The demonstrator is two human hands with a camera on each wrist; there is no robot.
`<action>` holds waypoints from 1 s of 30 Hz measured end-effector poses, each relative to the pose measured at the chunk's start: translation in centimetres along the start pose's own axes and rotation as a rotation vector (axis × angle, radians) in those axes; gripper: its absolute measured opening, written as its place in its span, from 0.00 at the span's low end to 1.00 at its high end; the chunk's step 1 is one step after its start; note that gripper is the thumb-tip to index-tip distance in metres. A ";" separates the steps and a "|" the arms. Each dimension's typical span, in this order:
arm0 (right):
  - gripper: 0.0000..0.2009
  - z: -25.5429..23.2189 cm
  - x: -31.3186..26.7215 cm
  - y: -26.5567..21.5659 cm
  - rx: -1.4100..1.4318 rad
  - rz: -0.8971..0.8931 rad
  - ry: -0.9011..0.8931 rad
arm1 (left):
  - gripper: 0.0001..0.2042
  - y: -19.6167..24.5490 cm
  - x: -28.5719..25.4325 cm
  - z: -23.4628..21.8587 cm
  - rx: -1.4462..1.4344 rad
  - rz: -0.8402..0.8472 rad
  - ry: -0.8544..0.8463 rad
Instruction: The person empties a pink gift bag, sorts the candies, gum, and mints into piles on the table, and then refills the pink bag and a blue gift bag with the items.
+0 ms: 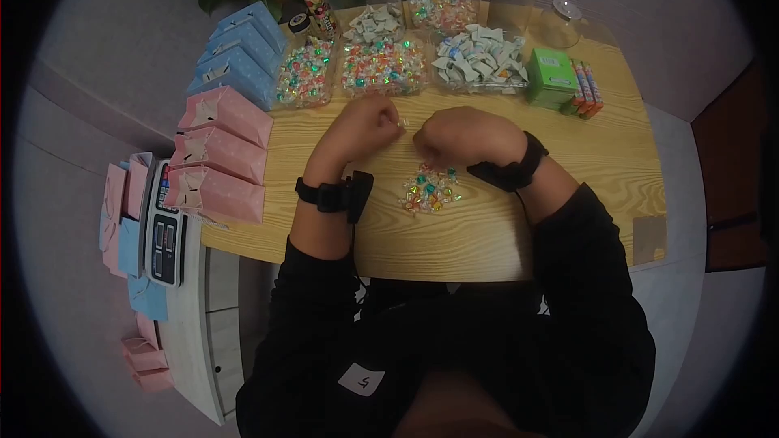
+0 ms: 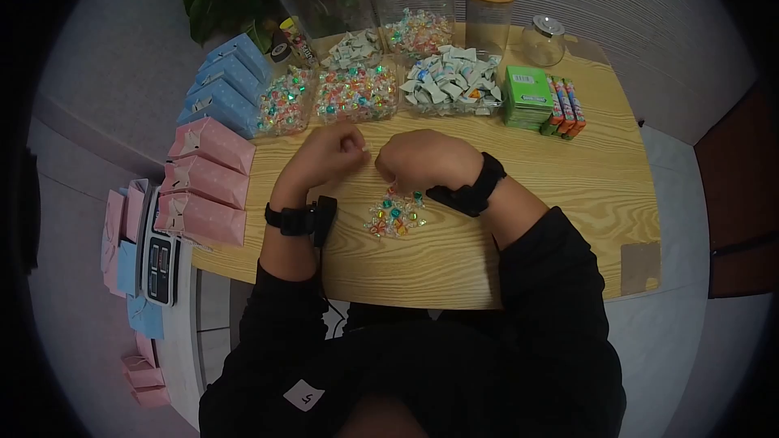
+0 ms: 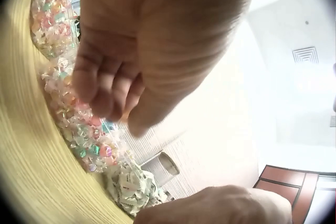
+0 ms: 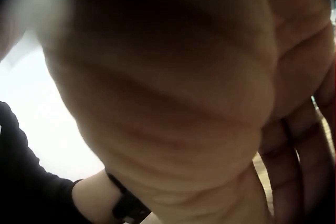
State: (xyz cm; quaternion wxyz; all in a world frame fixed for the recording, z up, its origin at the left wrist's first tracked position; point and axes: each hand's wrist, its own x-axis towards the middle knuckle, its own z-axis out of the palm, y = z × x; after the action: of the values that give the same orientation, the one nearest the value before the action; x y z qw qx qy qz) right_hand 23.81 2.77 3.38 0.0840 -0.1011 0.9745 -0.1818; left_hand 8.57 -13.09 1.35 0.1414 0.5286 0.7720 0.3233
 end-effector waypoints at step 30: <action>0.16 2.3 0.8 0.7 -0.018 0.138 0.107 | 0.09 2.0 -0.9 0.1 0.118 -0.092 -0.276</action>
State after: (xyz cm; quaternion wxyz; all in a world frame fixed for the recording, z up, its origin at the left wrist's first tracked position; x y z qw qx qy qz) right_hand 23.39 2.47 0.89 0.0430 -0.0244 0.9838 -0.1722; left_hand 10.40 -13.42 2.47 0.2296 0.5397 0.7862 0.1947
